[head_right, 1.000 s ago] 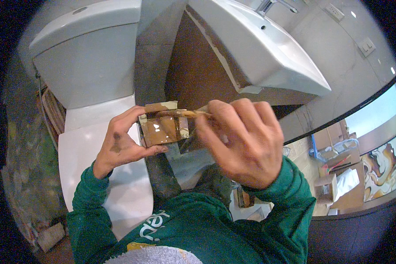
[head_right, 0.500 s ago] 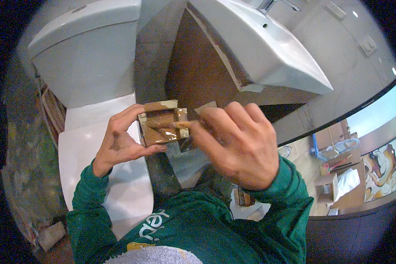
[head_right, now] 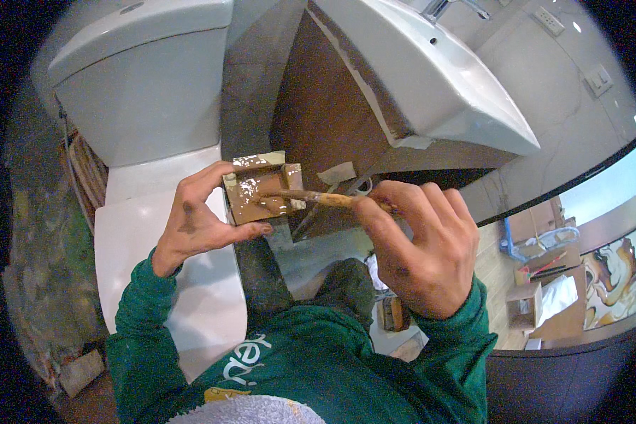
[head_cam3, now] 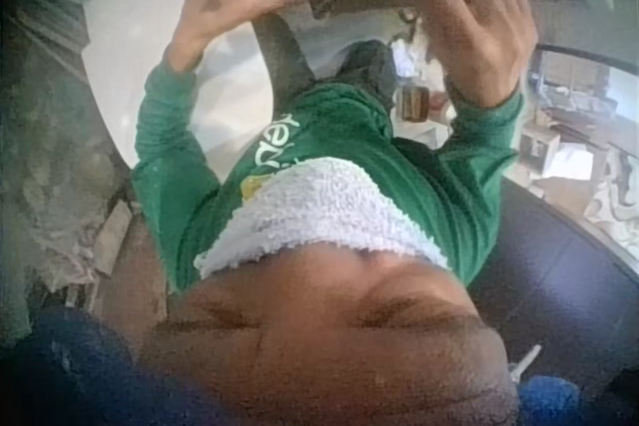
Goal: The person sits on the bathroom floor and uses a paintbrush to apply brown paint to the edges of a wooden cabinet under the sink. They repeatedly dip the brush into a small container and paint the cabinet's side and top edge.
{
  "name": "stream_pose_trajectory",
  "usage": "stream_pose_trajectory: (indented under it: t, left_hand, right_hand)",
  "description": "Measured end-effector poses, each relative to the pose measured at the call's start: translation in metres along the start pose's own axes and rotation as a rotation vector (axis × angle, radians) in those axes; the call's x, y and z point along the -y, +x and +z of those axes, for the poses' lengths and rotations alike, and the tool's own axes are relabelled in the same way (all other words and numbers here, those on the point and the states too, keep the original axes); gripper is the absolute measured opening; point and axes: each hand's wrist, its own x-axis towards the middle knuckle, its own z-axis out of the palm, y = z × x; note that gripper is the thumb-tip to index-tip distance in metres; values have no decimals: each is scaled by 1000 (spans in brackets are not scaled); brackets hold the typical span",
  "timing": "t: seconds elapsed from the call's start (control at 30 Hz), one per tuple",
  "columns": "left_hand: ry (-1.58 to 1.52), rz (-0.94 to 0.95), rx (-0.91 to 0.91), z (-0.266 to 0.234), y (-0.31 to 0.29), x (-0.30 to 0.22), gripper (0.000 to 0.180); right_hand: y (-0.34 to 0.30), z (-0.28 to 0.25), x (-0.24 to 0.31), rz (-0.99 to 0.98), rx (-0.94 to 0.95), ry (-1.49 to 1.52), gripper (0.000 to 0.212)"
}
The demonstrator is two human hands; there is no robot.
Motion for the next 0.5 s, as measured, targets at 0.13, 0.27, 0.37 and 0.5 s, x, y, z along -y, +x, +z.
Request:
stream_pose_trajectory:
  t: [0.13,0.27,0.37,0.5]
  left_hand:
    - [16,-8,-19,-2,0,-2,63]
    - [30,6,-34,-1,-1,-4,61]
    - [53,22,-71,0,-2,-5,61]
    - [159,48,-145,0,-4,-7,60]
  right_hand:
    - [-11,3,3,100,-54,19,35]
    - [-17,6,7,134,-60,39,35]
    - [-22,7,11,149,-74,52,37]
    - [-27,14,17,136,-90,42,38]
